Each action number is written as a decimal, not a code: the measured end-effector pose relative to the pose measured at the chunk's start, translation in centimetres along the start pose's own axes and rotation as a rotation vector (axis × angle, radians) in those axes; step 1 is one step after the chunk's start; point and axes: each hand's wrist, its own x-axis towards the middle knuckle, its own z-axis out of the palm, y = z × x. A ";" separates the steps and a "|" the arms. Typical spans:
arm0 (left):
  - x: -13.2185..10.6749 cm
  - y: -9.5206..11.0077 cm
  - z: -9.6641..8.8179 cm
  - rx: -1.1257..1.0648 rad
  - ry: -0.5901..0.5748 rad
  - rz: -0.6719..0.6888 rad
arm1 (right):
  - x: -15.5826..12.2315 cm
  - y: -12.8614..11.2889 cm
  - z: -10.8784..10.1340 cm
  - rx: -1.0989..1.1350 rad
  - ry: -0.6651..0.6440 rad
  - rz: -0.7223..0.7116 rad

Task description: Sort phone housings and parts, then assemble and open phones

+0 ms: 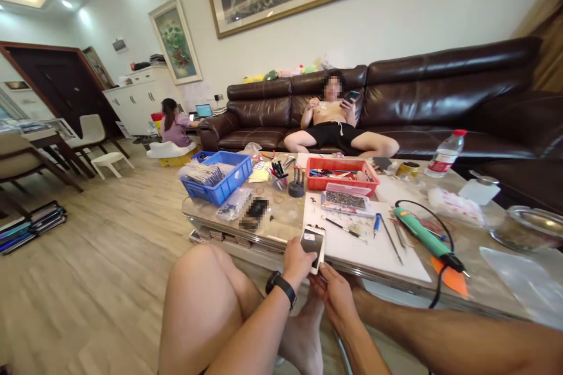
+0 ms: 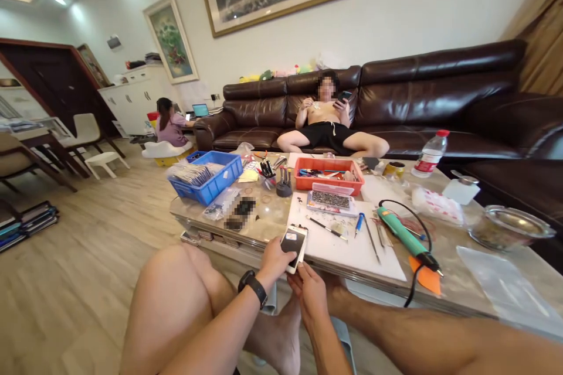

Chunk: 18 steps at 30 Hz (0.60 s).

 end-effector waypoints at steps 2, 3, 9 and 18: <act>-0.3 0.5 0.2 0.041 -0.023 -0.013 | 0.0 0.1 -0.2 0.014 0.016 0.002; -0.5 0.8 0.3 0.064 -0.028 -0.024 | 0.0 0.0 -0.2 0.022 0.020 -0.002; -1.8 3.9 -0.2 0.235 -0.052 -0.043 | 0.0 -1.5 -0.9 -0.008 0.051 -0.018; 11.5 6.8 -11.9 0.519 0.136 -0.048 | 0.7 -1.5 -3.9 -0.094 0.136 0.047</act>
